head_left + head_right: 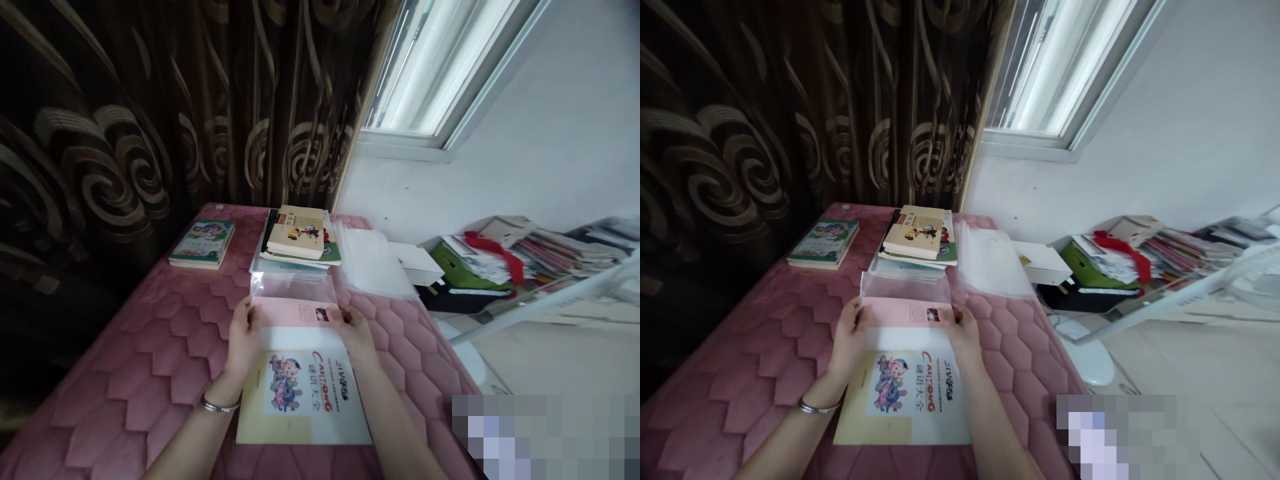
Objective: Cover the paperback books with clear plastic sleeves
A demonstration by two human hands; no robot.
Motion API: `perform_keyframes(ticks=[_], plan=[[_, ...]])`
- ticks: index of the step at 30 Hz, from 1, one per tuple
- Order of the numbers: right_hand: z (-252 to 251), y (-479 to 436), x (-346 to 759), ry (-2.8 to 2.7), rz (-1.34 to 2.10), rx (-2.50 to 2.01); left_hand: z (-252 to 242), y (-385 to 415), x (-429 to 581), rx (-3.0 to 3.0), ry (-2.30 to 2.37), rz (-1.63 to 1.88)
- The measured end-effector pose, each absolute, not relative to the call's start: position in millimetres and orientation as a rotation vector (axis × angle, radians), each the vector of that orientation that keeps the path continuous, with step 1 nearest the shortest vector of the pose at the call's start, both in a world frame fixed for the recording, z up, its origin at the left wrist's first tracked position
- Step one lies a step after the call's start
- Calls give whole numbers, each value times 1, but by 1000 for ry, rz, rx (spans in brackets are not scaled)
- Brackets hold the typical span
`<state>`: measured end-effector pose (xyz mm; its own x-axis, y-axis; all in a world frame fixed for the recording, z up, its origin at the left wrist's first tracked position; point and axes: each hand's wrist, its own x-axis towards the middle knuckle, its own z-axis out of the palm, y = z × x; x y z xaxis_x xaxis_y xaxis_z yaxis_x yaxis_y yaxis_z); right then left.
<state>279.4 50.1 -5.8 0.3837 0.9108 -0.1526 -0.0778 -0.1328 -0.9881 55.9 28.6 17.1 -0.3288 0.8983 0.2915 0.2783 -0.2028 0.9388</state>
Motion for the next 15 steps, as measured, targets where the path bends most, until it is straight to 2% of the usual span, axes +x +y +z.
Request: perform_keyframes(ticks=[15], plan=[[1,46,281,-815,991,-1476,15,28,55,1331,1581,1589]])
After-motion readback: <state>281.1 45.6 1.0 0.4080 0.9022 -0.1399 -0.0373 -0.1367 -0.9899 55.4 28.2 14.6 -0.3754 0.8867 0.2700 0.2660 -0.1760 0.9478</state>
